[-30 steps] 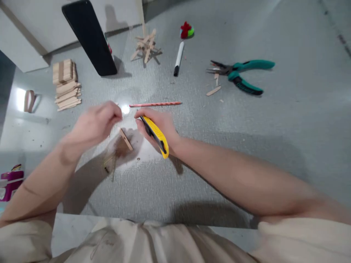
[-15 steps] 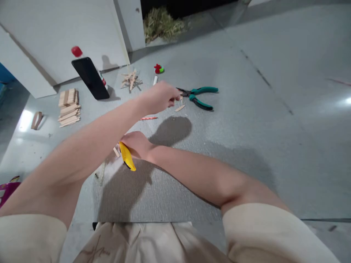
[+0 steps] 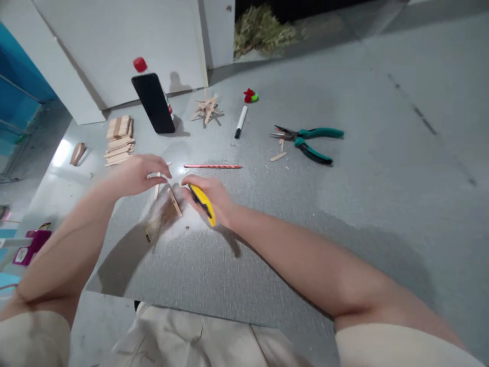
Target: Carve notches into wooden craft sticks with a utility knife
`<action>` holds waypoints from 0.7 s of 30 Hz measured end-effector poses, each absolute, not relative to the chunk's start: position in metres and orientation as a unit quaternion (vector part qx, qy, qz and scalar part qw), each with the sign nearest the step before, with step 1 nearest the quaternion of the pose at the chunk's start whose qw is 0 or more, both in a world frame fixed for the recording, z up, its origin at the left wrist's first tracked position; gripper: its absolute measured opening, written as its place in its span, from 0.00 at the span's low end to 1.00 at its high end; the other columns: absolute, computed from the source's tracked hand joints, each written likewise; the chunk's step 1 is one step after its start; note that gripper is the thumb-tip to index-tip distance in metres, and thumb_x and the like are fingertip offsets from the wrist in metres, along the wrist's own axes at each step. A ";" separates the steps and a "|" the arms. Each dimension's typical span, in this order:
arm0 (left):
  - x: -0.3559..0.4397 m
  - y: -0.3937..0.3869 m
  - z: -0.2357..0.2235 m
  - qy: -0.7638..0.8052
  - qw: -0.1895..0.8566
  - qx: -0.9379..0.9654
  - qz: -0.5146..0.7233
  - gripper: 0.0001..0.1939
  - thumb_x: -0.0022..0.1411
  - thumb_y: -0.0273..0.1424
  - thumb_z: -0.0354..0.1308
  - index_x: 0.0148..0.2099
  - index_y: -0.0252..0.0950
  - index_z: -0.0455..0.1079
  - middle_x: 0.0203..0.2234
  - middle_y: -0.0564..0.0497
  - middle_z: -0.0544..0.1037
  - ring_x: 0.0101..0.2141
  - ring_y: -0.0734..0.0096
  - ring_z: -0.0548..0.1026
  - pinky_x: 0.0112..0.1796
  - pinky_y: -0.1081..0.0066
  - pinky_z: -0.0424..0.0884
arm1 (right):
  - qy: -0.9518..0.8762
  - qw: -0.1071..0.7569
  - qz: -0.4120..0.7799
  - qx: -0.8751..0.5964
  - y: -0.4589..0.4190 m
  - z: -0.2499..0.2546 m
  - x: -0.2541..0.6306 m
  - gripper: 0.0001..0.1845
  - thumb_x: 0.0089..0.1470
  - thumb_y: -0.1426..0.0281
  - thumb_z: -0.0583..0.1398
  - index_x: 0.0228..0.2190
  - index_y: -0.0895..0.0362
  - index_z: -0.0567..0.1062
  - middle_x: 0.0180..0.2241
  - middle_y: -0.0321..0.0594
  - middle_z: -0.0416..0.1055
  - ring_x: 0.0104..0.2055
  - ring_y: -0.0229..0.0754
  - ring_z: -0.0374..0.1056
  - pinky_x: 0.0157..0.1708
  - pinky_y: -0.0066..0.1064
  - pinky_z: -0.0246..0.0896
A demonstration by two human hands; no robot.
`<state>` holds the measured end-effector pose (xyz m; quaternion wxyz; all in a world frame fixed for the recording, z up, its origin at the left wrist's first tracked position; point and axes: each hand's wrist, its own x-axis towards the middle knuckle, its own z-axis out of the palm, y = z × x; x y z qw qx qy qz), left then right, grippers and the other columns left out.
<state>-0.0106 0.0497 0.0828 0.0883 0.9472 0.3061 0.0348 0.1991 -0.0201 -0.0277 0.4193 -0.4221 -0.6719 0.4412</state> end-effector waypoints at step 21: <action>-0.031 0.012 -0.004 0.306 0.118 0.937 0.119 0.12 0.69 0.26 0.51 0.43 0.39 0.77 0.36 0.49 0.78 0.35 0.71 0.75 0.36 0.70 0.70 | -0.699 0.435 0.283 -0.491 -0.032 -0.001 0.214 0.06 0.58 0.68 0.60 0.39 0.49 0.74 0.31 0.36 0.76 0.30 0.43 0.73 0.27 0.36 0.68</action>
